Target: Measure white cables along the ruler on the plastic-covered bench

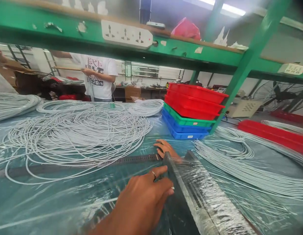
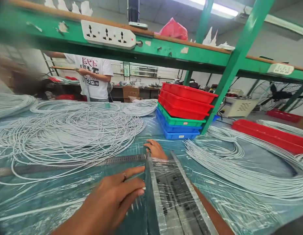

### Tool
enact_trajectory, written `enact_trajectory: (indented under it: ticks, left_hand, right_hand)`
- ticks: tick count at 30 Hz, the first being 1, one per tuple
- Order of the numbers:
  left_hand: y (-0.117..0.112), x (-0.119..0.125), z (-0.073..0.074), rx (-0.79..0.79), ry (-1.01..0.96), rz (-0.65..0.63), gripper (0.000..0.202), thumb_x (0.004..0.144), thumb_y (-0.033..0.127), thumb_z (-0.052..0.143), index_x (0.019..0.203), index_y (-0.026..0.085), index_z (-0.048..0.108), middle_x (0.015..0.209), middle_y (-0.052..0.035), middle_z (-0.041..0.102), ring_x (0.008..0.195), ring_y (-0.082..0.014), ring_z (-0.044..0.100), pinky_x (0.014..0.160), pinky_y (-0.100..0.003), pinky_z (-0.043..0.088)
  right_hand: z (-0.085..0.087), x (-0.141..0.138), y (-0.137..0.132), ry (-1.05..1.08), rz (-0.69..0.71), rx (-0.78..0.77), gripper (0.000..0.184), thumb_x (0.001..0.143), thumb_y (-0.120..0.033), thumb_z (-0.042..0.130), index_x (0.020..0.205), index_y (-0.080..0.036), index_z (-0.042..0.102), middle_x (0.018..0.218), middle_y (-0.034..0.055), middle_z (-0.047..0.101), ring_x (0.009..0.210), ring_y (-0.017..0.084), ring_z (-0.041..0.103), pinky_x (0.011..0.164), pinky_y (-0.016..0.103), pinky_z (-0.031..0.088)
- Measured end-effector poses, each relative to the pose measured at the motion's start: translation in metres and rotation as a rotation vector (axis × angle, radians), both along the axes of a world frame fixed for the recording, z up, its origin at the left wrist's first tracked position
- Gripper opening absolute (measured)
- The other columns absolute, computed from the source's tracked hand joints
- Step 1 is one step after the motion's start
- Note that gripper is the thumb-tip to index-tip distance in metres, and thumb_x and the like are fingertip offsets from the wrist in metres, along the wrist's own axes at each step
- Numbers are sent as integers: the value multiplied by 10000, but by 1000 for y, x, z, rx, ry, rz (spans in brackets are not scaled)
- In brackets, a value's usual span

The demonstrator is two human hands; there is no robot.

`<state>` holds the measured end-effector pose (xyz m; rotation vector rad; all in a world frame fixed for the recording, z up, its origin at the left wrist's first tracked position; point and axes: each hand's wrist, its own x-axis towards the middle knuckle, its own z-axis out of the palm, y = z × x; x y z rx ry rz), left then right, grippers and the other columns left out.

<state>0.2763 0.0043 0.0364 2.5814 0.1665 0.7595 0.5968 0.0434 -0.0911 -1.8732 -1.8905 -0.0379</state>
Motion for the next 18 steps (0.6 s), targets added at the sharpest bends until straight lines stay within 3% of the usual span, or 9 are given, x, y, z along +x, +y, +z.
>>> enact_trajectory:
  ticks: [3,9,12,15,18]
  left_hand:
    - [-9,4,-5,10,-9,23,283,1069,205,436,982,238,703,1143,-81,736,1070,-367,744,745,-524,652]
    - [-21,6,-2,28,-29,49,297,1043,173,425,948,199,705,1258,-126,713,988,-355,767,632,-416,657]
    - [-26,14,-2,36,80,89,189,994,222,559,991,231,747,1323,-107,689,881,-338,773,652,-448,669]
    - [-30,22,-3,20,252,96,127,969,305,703,1037,220,767,1428,-148,620,860,-330,761,646,-425,671]
    - [-28,20,-2,30,262,27,213,1075,334,649,1215,188,718,1346,-162,642,941,-228,722,747,-329,660]
  right_hand:
    - [0,-2,0,-2,-1,-3,452,1036,-266,439,1419,-154,650,1572,138,464,1405,316,466,1204,500,406]
    - [-2,1,-1,-20,-19,-8,469,1069,-326,388,1432,-187,650,1594,113,457,1437,296,453,1213,489,410]
    - [-6,2,1,-22,-14,18,498,1048,-357,376,1418,-203,672,1583,108,481,1432,289,479,1209,494,427]
    - [-18,7,5,-3,-20,96,524,1007,-379,355,1313,-192,737,1493,148,570,1353,315,569,1172,550,469]
    - [-45,27,18,20,1,184,476,988,-432,386,1227,-300,776,1440,101,624,1312,321,612,1142,560,506]
